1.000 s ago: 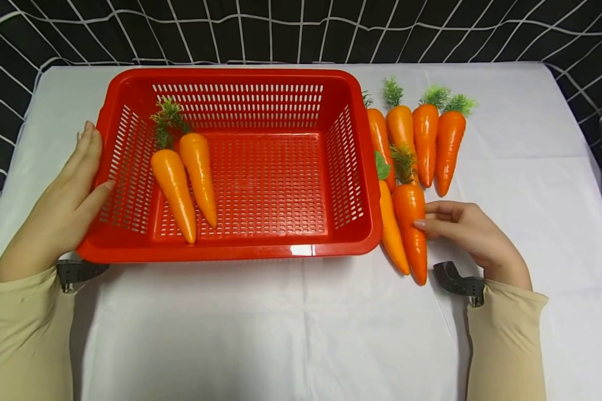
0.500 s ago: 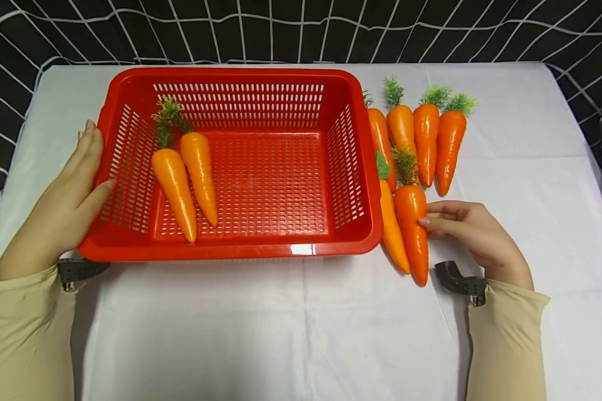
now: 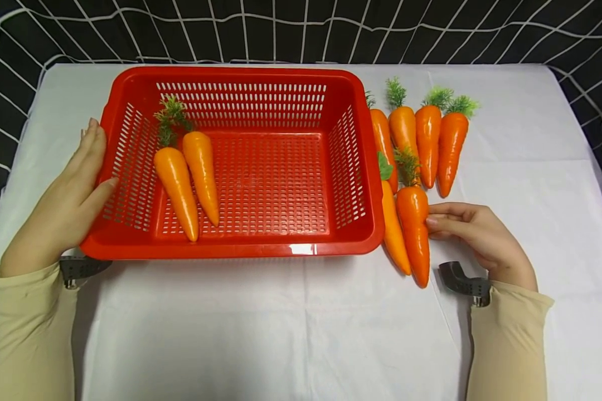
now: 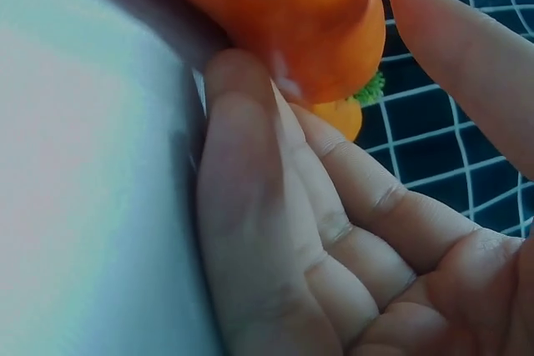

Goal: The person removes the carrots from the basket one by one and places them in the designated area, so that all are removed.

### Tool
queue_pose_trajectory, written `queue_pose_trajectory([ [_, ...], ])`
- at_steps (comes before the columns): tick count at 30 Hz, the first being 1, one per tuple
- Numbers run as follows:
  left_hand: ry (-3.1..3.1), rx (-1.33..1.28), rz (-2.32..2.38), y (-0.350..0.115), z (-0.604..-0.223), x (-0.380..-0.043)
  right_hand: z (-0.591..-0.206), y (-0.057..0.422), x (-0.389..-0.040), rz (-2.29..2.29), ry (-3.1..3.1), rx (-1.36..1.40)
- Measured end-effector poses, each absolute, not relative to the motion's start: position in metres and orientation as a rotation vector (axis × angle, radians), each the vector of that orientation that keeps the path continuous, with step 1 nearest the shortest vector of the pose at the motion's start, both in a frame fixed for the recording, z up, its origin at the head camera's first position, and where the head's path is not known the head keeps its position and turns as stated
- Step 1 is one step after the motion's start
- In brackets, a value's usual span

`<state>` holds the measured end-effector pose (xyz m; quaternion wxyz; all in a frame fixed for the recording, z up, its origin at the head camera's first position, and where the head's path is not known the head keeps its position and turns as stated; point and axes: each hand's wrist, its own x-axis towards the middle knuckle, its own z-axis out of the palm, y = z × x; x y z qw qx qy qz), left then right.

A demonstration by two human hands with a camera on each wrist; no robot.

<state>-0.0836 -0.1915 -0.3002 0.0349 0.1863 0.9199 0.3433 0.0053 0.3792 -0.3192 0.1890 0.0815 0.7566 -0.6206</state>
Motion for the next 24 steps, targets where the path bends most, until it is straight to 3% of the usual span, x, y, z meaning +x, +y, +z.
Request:
queue_pose_trajectory([
  [8, 2.824, 0.576, 1.062, -0.192, -0.3, -0.084, -0.325, 0.385, 0.005, -2.098, 1.763, 0.073],
  [24, 2.819, 0.57, 1.062, -0.191, -0.3, -0.084, -0.324, 0.39, 0.007, -2.176, 1.647, 0.014],
])
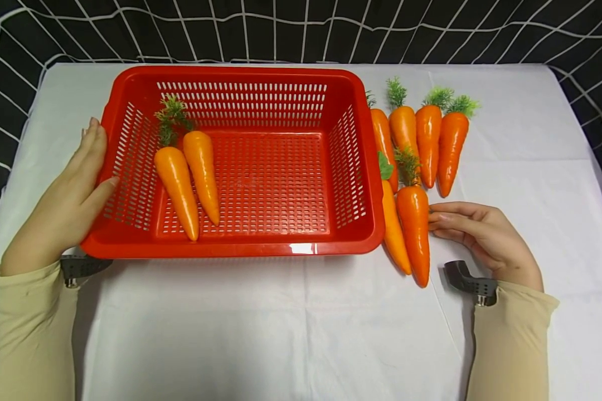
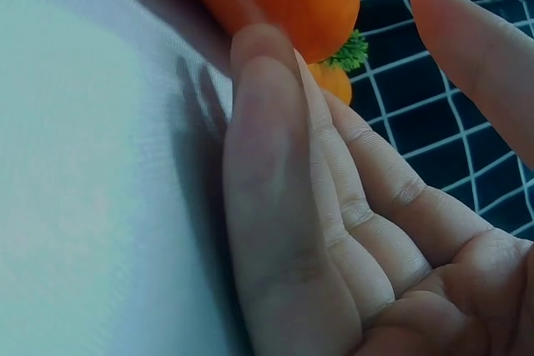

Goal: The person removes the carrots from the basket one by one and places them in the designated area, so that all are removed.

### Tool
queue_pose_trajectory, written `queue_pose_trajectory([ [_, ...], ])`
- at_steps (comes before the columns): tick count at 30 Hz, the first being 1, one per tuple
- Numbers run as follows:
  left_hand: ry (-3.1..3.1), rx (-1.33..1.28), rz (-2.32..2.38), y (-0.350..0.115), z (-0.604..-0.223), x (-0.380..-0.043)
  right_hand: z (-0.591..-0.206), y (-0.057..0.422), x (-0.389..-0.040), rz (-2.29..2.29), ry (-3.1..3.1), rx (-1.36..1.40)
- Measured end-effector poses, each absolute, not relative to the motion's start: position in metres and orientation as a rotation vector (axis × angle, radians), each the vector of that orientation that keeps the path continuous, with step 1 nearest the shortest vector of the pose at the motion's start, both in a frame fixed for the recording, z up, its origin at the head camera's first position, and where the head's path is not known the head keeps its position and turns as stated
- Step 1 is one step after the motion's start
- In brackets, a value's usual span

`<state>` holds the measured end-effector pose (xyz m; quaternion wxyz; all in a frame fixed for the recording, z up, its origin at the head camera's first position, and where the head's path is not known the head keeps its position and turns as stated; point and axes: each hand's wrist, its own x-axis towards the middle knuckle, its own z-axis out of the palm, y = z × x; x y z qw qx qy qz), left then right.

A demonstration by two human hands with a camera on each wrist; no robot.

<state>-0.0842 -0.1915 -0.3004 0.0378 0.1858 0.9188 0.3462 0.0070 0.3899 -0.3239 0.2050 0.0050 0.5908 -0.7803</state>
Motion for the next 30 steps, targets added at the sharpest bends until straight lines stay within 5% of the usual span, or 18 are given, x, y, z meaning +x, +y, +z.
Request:
queue_pose_trajectory([
  [30, 2.824, 0.586, 1.08, -0.1916, -0.3008, -0.0837, -0.3216, 0.3879, 0.0084, -2.238, 1.643, 0.06],
])
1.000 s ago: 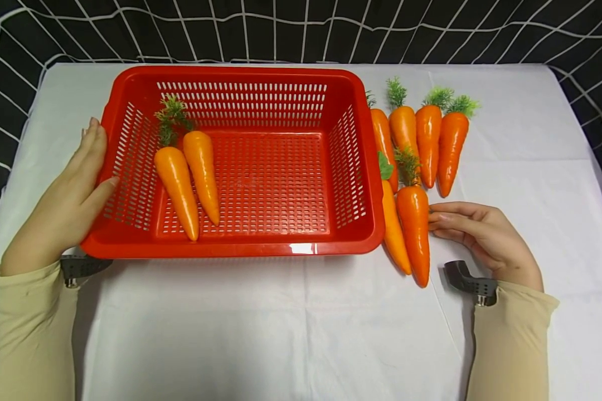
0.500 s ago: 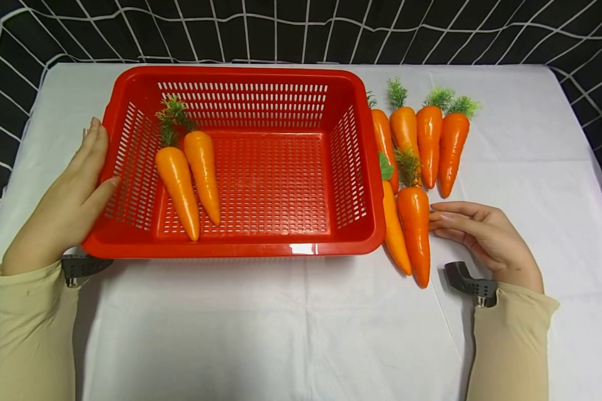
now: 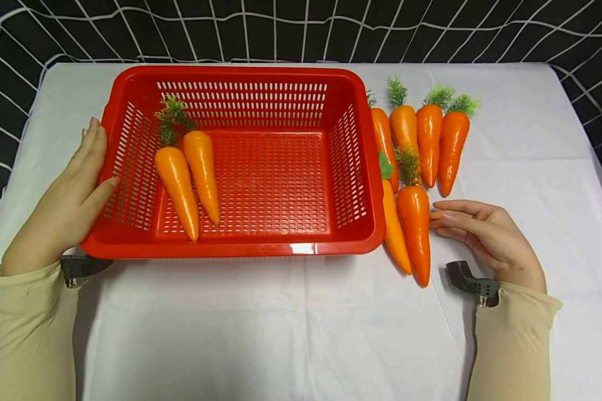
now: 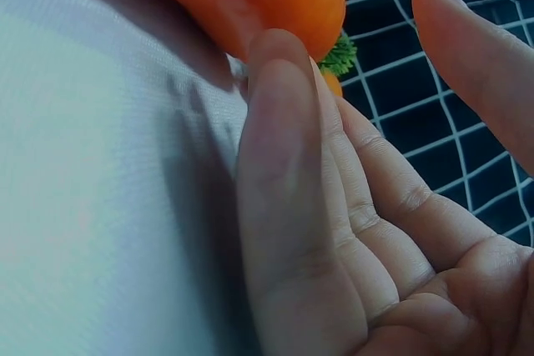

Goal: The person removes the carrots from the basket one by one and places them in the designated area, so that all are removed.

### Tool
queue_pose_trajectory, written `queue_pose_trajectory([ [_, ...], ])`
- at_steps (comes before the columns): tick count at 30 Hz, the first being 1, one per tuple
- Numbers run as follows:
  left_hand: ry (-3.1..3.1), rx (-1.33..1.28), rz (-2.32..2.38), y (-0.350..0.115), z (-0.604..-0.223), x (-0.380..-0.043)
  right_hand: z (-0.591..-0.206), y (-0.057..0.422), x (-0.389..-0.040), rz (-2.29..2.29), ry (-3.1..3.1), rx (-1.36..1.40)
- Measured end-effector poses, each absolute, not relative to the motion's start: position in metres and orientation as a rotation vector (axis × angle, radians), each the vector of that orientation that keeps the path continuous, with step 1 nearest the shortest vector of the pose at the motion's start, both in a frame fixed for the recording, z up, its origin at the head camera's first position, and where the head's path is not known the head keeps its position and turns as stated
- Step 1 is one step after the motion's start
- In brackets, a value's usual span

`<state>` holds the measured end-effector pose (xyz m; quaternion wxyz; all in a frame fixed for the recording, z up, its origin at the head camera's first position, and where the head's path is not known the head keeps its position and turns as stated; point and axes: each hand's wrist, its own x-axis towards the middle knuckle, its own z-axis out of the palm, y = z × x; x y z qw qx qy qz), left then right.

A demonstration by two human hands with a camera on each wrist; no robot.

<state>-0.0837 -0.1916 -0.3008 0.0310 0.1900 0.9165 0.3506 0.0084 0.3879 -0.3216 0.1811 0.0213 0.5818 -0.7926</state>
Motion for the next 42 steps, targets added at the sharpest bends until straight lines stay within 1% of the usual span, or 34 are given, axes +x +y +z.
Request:
queue_pose_trajectory([
  [6, 2.826, 0.566, 1.073, -0.193, -0.299, -0.083, -0.319, 0.388, 0.009, -2.248, 1.626, 0.049],
  [12, 2.818, 0.568, 1.067, -0.192, -0.299, -0.084, -0.311, 0.386, 0.011, -2.269, 1.682, 0.1],
  [18, 2.821, 0.568, 1.063, -0.191, -0.299, -0.084, -0.291, 0.372, 0.005, -2.276, 1.728, -0.031],
  [28, 2.805, 0.556, 1.07, -0.19, -0.298, -0.084, -0.248, 0.33, -0.023, -2.132, 1.814, -0.278],
  [34, 2.805, 0.557, 1.065, -0.19, -0.297, -0.084, -0.229, 0.293, -0.044, -2.037, 1.883, -0.224],
  [40, 2.814, 0.554, 1.062, -0.189, -0.297, -0.084, -0.215, 0.256, -0.068, -1.887, 1.972, -0.289],
  [42, 2.815, 0.551, 1.06, -0.19, -0.298, -0.085, -0.21, 0.244, -0.075, -1.819, 2.026, -0.258],
])
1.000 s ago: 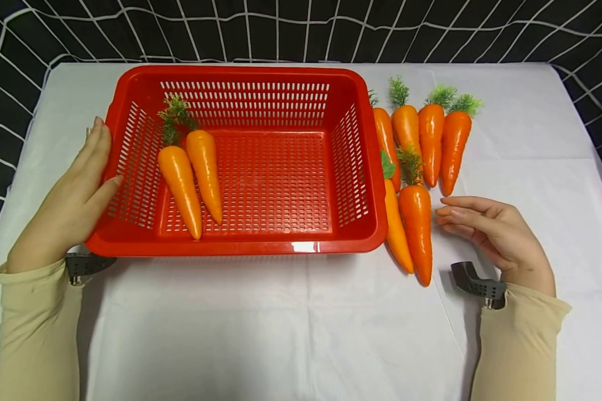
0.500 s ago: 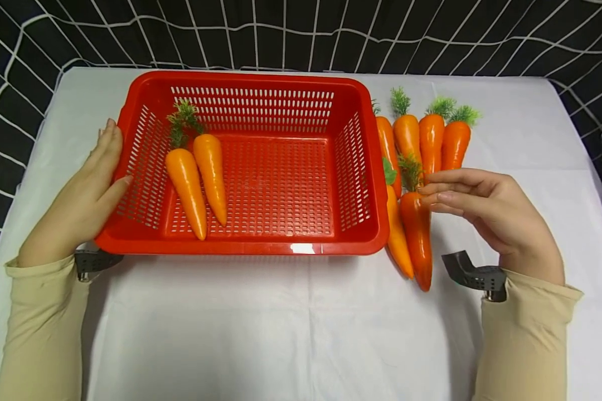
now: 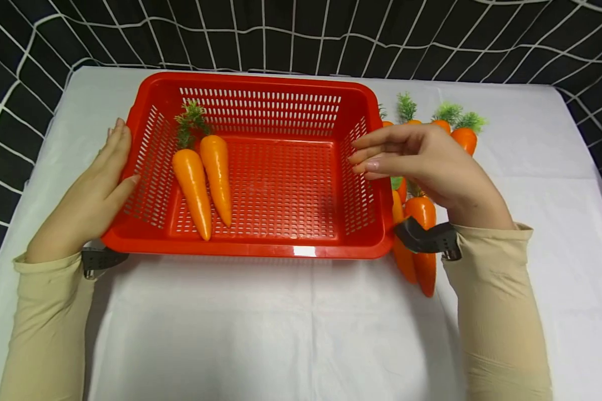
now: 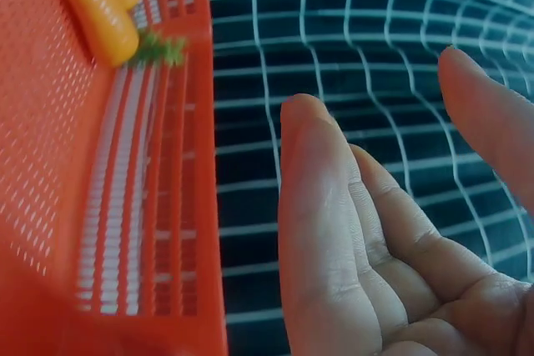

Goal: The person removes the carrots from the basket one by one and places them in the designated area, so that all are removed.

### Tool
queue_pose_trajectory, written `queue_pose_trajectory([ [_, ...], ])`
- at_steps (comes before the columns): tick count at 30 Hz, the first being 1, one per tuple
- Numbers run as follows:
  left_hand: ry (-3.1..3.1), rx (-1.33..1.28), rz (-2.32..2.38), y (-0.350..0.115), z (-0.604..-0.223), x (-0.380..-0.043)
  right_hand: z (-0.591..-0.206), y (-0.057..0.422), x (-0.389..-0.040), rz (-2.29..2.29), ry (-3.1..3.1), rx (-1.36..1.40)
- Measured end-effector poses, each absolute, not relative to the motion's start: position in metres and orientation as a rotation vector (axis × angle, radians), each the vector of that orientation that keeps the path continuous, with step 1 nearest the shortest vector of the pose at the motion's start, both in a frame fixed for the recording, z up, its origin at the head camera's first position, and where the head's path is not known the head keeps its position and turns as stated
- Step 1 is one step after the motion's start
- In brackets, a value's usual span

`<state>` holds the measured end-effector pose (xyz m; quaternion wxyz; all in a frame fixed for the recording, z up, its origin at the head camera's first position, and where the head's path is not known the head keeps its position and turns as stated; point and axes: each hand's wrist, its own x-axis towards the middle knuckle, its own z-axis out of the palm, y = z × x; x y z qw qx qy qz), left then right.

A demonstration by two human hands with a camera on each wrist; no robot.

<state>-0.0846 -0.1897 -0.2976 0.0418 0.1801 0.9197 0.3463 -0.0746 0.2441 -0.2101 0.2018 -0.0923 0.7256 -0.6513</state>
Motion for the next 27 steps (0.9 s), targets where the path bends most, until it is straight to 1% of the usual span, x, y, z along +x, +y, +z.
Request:
queue_pose_trajectory([
  [4, 2.817, 0.551, 1.048, -0.189, -0.297, -0.085, -0.201, 0.222, -0.086, -1.713, 2.082, -0.239],
  [12, 2.827, 0.554, 1.043, -0.189, -0.296, -0.084, -0.193, 0.173, -0.113, -1.455, 2.209, -0.311],
  [20, 2.835, 0.562, 1.046, -0.189, -0.297, -0.085, -0.202, 0.131, -0.14, -1.29, 2.186, -0.334],
  [24, 2.839, 0.559, 1.041, -0.19, -0.297, -0.085, -0.214, 0.114, -0.155, -1.24, 2.171, -0.359],
  [27, 2.842, 0.562, 1.036, -0.19, -0.297, -0.085, -0.225, 0.104, -0.163, -1.291, 2.154, -0.336],
])
